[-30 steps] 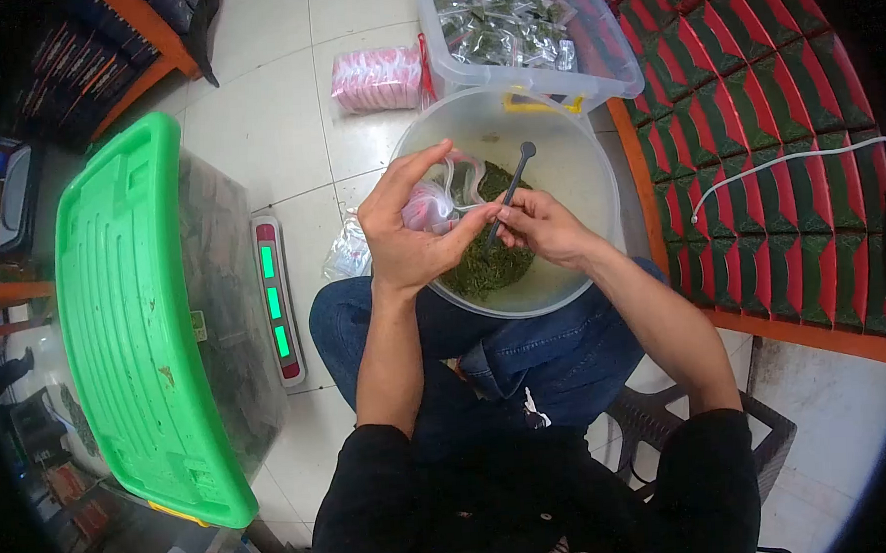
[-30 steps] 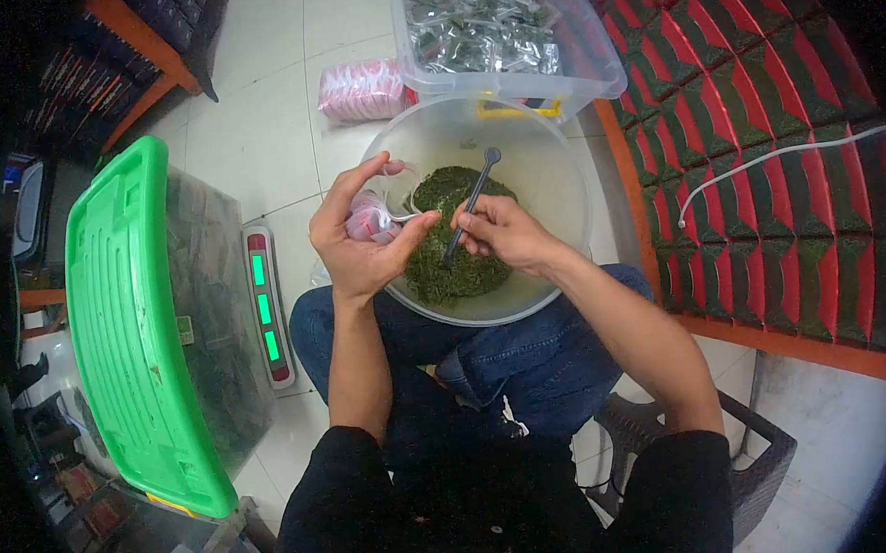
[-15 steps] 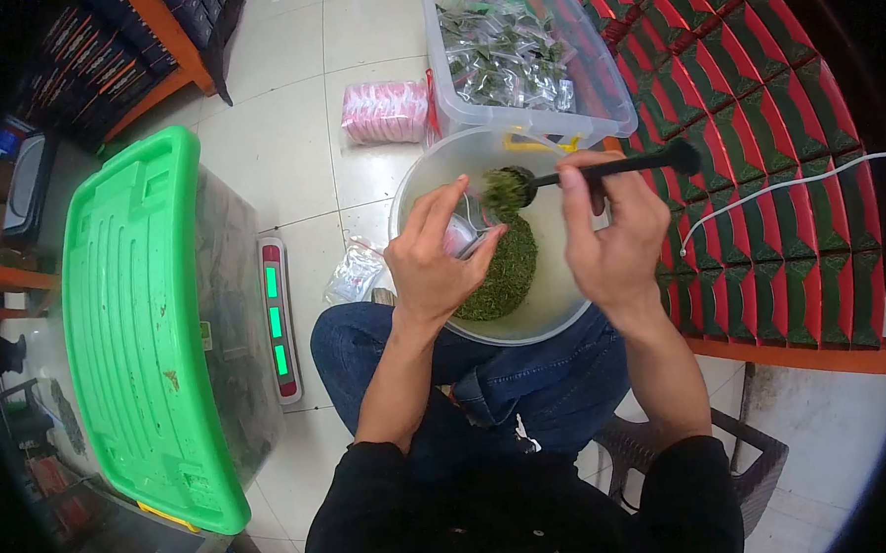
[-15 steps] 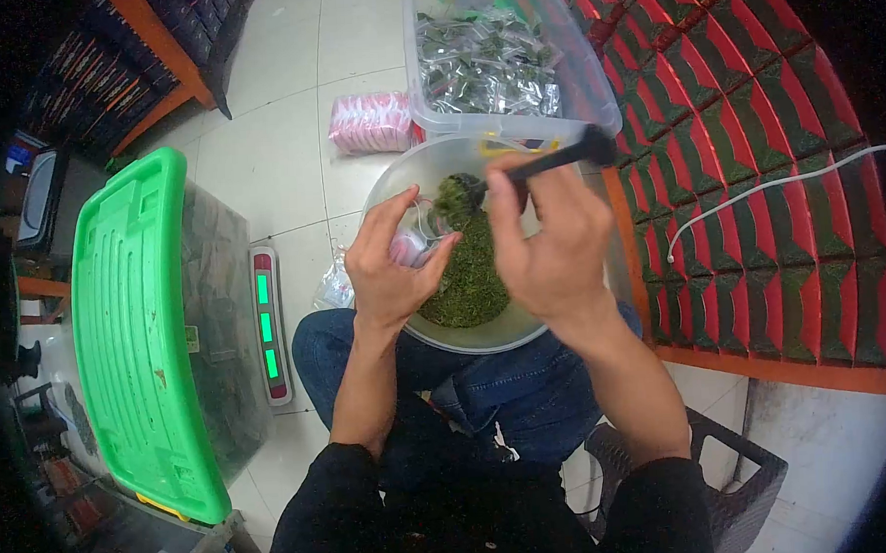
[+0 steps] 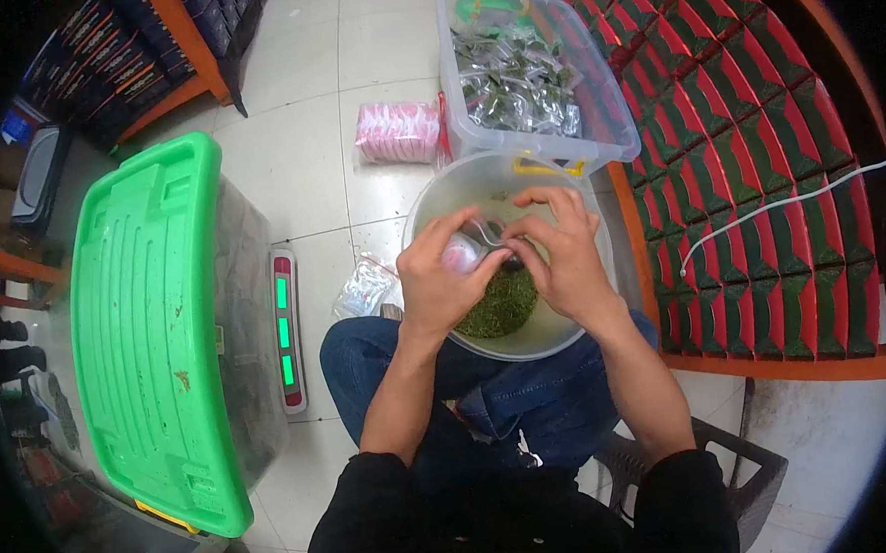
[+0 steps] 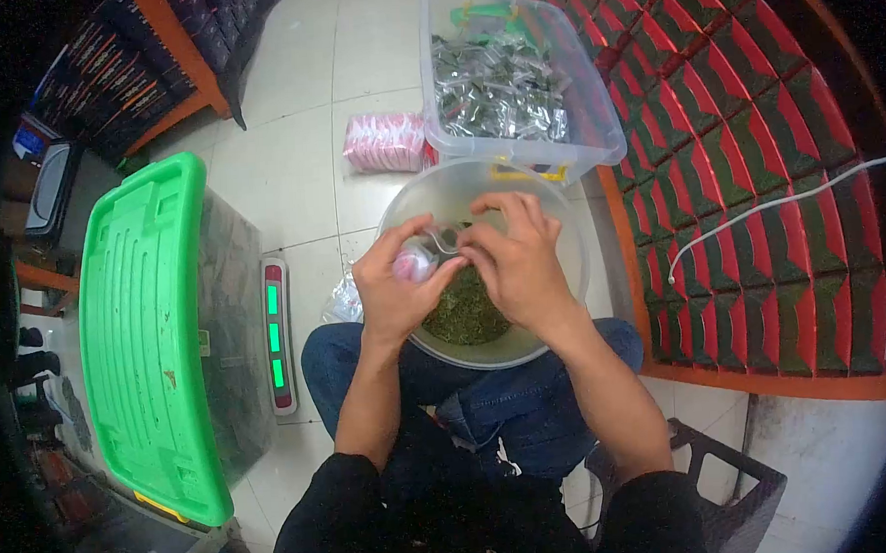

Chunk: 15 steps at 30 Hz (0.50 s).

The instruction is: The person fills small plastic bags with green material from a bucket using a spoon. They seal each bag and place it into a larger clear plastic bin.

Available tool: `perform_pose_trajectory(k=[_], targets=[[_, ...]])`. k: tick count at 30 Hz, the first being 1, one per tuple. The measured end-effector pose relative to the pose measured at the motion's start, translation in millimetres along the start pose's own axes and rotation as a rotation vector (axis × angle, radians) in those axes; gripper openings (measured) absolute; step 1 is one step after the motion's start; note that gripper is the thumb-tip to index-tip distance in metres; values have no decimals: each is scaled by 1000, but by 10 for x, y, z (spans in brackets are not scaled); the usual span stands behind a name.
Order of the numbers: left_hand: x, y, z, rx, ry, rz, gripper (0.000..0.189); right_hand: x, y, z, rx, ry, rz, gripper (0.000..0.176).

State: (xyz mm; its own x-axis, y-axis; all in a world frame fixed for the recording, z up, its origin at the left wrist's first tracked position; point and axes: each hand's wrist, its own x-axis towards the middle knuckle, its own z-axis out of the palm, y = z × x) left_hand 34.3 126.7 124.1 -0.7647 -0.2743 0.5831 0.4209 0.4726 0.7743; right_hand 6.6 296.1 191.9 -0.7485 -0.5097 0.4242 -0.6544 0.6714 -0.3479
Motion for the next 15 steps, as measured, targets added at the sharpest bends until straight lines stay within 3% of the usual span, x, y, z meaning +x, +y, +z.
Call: perform_pose_trajectory(k=[2,3,4,5,7,10,13,15], targets=[[-63,-90,-58,-302,-111,-240,27,-59,110,85,42,16,10,19],[-47,-43,-79,-301,-109,-237,27,-90,142,130,305,41,97,20],[-30,28,-104,-414,-126,-387,18,-135,162,153,567,65,188,21],[-28,70,-111,-526,-145,-541,11,-187,158,172,567,66,193,21],[-55,32,-71,-609,-167,-575,10,-221,73,196,744,194,291,27],[-90,-6,6,-711,-162,-608,11,-247,38,181,900,125,440,35],[-101,30,40,-749,-187,-642,10,-137,-31,140,920,1,409,42],[-110,-1,34,-761,-226,-672,10,-128,60,189,926,83,373,33]])
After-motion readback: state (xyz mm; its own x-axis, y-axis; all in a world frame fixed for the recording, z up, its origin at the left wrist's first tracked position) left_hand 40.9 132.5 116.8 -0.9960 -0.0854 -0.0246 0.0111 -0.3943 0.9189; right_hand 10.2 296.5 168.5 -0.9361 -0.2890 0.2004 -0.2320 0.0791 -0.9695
